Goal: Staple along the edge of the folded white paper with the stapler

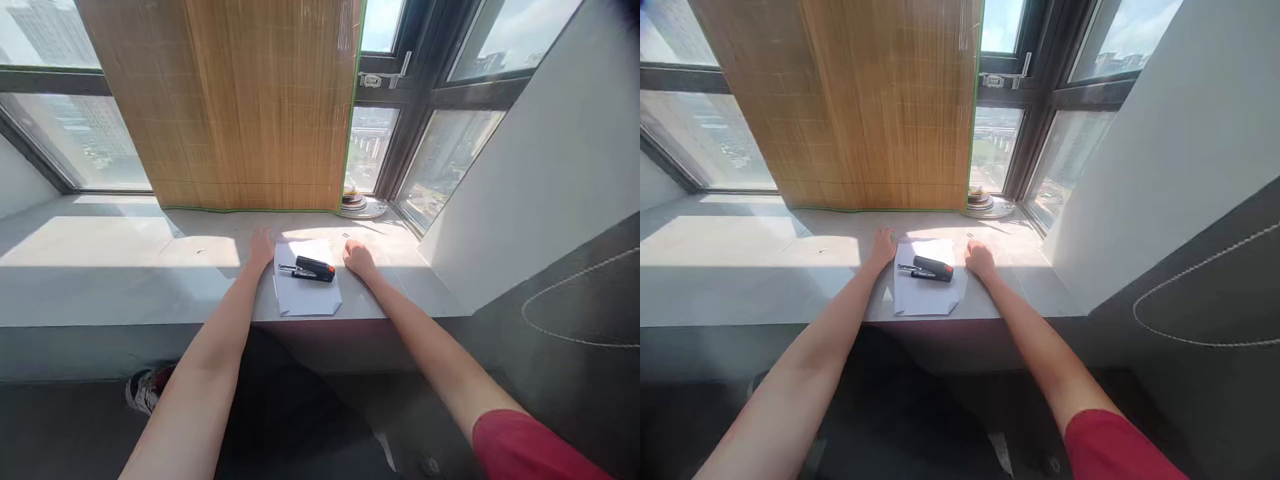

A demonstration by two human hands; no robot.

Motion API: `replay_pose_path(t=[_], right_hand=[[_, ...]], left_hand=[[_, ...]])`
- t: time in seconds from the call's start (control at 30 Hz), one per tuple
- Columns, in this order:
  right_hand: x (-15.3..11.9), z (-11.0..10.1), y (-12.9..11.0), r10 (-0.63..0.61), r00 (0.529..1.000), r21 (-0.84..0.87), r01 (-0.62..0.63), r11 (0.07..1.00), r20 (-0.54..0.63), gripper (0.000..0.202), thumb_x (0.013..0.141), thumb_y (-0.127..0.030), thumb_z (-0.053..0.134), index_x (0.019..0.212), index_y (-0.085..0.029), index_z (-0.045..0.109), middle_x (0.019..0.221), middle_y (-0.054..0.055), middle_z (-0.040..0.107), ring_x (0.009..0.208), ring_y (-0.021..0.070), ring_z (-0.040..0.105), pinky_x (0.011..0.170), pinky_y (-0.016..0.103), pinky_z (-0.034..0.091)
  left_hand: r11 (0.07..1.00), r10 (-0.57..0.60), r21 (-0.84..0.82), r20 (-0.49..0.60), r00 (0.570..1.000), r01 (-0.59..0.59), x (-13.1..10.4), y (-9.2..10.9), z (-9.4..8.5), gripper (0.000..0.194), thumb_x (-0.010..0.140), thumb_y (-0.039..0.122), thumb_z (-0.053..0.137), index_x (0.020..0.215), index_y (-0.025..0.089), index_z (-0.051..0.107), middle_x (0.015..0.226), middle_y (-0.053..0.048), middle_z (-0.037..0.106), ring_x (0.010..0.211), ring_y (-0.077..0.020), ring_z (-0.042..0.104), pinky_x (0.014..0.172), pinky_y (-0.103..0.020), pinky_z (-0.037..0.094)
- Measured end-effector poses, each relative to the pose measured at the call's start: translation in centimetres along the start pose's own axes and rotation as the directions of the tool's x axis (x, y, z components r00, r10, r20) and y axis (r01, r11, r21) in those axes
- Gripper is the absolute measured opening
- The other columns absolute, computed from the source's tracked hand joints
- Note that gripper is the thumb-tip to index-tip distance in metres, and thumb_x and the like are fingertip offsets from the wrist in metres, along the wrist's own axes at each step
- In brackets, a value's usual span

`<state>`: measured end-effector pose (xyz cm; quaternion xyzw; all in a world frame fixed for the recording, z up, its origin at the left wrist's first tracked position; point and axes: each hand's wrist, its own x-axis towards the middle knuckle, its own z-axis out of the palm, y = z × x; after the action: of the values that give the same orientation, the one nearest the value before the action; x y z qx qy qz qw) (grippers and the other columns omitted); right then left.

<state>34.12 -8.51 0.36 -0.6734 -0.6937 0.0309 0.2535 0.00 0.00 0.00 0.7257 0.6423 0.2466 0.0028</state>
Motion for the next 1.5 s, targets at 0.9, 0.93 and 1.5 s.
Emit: replay_pose_path(t=[0.9,0.93,1.5], right_hand=[[-4.1,-0.1,-5.8,-0.262,0.931,0.592,0.364,0.719,-0.254,0.019,0.096,-0.038,0.059,0.087,-0.022,0.064,0.084,0.003,0.066,0.078,0.0201,0.058,0.075,0.034,0.048],[-4.3,0.0,-6.0,-0.312,0.913,0.596,0.407,0.692,-0.262,0.018,0.095,-0.041,0.062,0.093,-0.023,0.066,0.087,0.004,0.066,0.081,0.0209,0.058,0.078,0.035,0.049],[-3.9,0.5,-5.9,-0.517,0.852,0.618,0.447,0.647,-0.075,0.031,0.088,-0.035,0.07,0.117,-0.023,0.069,0.108,0.006,0.075,0.095,0.024,0.068,0.088,0.036,0.051]], left_hand=[[0.783,-0.009,-0.564,-0.432,0.902,-0.262,-11.2,5.2,-5.1,0.016,0.098,0.018,0.057,0.107,0.023,0.068,0.102,-0.006,0.075,0.099,-0.0226,0.07,0.086,-0.036,0.054],[0.768,-0.021,-0.588,-0.418,0.908,-0.253,-11.1,4.8,-5.1,0.015,0.097,0.019,0.057,0.106,0.023,0.069,0.102,-0.006,0.075,0.098,-0.0225,0.07,0.086,-0.036,0.055],[0.85,0.248,-0.451,-0.117,0.962,-0.274,-11.5,5.0,-4.4,0.016,0.089,0.023,0.069,0.102,0.025,0.079,0.103,-0.004,0.082,0.097,-0.0257,0.076,0.091,-0.039,0.058]])
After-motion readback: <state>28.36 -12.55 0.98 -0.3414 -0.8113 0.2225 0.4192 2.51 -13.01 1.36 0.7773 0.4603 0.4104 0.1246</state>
